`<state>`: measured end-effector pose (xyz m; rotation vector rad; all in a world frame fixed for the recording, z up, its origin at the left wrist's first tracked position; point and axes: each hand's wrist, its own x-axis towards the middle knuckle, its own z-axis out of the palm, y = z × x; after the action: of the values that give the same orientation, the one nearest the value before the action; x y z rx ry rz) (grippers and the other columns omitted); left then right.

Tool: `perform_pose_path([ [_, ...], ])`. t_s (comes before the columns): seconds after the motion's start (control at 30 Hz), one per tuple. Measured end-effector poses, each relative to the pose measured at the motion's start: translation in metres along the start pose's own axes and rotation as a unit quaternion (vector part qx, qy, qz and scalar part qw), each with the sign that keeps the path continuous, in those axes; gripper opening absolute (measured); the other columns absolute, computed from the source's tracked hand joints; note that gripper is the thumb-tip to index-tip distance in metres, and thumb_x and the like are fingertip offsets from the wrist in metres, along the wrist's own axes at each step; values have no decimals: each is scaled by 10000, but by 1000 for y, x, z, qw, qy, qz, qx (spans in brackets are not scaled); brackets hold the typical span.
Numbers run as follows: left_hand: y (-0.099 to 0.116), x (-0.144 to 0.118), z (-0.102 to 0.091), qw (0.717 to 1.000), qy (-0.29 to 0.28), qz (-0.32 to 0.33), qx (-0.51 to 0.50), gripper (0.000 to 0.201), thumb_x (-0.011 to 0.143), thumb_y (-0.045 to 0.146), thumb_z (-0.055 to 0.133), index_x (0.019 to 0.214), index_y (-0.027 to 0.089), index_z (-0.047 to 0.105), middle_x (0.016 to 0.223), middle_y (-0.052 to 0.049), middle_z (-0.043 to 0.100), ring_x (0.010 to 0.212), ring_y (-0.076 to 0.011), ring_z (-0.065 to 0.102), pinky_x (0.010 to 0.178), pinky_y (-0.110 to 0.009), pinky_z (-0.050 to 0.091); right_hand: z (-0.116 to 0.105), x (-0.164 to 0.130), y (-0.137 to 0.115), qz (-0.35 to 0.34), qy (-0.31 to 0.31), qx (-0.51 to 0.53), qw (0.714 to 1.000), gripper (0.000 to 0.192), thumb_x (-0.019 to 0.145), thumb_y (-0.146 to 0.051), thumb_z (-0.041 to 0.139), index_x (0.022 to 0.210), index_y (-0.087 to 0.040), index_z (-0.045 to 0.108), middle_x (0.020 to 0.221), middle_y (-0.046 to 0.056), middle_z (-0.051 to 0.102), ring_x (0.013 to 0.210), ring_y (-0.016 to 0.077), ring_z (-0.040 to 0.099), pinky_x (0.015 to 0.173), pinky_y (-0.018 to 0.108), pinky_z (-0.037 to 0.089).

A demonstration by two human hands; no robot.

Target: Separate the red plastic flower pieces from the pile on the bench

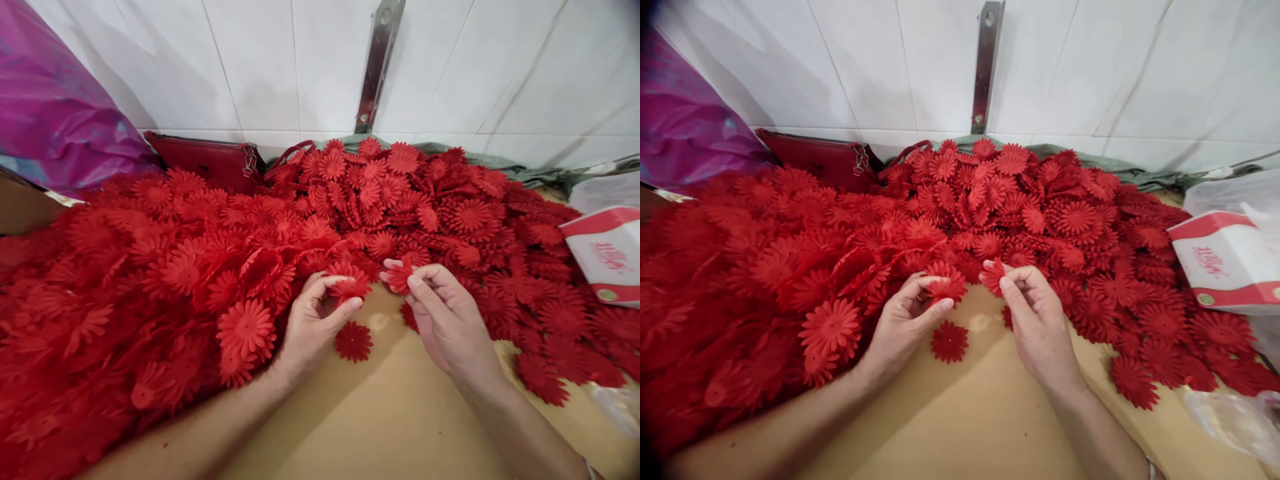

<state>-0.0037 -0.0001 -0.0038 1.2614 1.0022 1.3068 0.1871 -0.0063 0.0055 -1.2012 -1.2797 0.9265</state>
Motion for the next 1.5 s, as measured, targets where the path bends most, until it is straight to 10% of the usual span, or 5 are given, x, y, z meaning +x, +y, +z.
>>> perform_pose_path([
  [0.2,1,-8,-4,991,-16,45,128,607,789,247,791,1366,253,603,1409,-108,478,1381,-271,410,1131,-401,438,9,-1,-4,90,41,134,986,261,787,-359,799,887,-272,574,865,-28,606,769,136,605,734,277,517],
  [0.8,6,-22,-6,965,84,180,172,415,959,196,593,1367,266,615,1390,-97,551,1327,-229,504,1108,-367,495,6,-4,10,32,27,-7,999,218,872,-413,721,946,-262,583,887,5,651,802,164,622,742,294,520],
  [0.97,24,-37,-8,946,-82,267,166,453,876,130,637,1305,270,676,1236,-89,688,1246,-256,594,1118,-393,484,8,-4,5,44,-99,-10,994,349,850,-439,748,1132,-262,645,1081,59,737,967,206,685,866,365,556],
  [1.2,32,-35,9,886,-439,127,78,414,850,191,644,1258,205,713,1248,-140,722,1121,-273,710,1012,-358,571,-3,3,6,-16,10,-87,996,166,946,-378,648,1035,-245,691,1027,49,742,954,195,676,885,371,531],
  [1.5,23,-30,12,930,-331,92,133,310,848,193,698,1155,193,738,1268,-140,690,1201,-265,660,1077,-379,517,2,-3,0,-37,37,-101,993,153,968,-366,619,1038,-244,680,976,45,738,907,187,678,859,358,537],
])
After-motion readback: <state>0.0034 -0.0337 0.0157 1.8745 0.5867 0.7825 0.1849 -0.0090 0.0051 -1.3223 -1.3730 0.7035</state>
